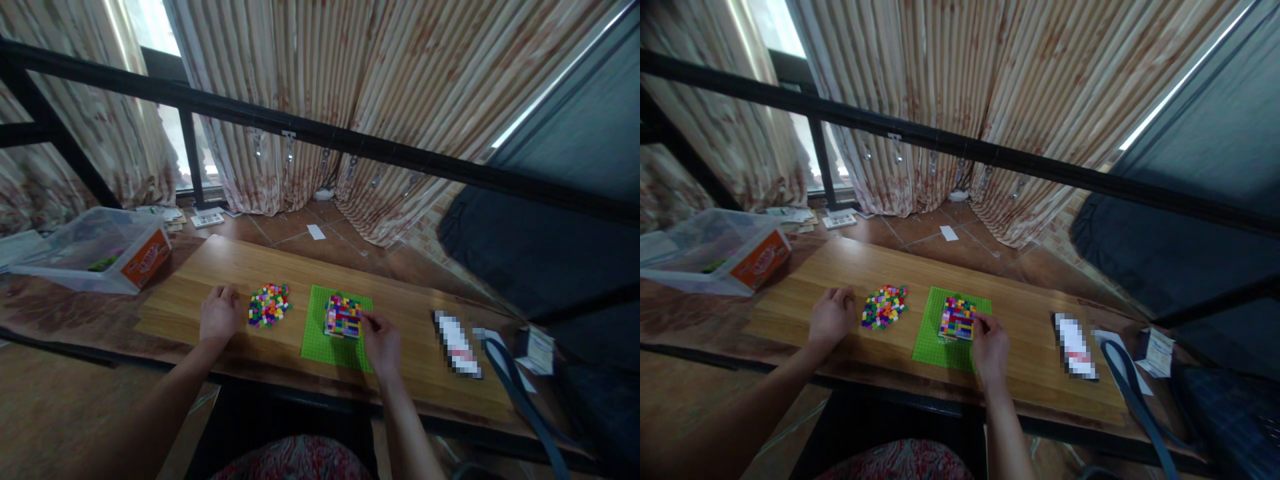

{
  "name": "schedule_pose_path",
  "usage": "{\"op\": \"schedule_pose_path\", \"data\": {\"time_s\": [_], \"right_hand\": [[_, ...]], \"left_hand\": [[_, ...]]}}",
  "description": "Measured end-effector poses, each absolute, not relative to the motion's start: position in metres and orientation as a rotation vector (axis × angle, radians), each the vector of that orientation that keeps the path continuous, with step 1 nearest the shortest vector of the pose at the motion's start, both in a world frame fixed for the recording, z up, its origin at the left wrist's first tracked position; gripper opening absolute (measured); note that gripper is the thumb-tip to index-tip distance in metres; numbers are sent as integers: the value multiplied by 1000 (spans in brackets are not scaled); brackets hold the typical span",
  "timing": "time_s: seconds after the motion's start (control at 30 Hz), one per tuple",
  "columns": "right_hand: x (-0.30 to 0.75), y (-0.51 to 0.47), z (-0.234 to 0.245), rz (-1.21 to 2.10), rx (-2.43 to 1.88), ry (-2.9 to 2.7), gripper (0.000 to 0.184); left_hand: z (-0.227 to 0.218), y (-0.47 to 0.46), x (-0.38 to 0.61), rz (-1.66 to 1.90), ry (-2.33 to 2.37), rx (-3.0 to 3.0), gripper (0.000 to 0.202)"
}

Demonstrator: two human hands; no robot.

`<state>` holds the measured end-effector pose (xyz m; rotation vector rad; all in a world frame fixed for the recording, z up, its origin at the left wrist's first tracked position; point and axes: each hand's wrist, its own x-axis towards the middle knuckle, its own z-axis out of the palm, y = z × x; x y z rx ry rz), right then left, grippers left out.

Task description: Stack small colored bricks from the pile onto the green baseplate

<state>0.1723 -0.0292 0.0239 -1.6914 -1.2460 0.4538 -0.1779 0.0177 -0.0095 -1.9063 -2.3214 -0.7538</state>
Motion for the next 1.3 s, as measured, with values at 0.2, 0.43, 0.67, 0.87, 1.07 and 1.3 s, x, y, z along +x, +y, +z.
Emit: {"op": "schedule_pose_path", "data": {"time_s": [0.2,0.43,0.67,0.87,1.07,1.3], "right_hand": [[171,-16,22,502,-1723,-1194,28],[172,-12,21,521,-1698,-1165,33],[175,-10,10,743,-1554,-935,45],[175,-9,5,815,-1489,-817,47],[172,-5,0,825,-1461,-782,46],[170,-7,-2,800,-1486,-806,45]], "left_hand": [[-8,17,-177,-746,-2329,-1897,32],[-7,17,-177,-746,-2347,-1906,32],[-7,17,-177,-769,-2344,-1913,32],[-10,18,-177,-761,-2344,-1899,32],[-9,18,-177,-770,-2351,-1899,32],[-10,18,-177,-760,-2338,-1902,33]]}}
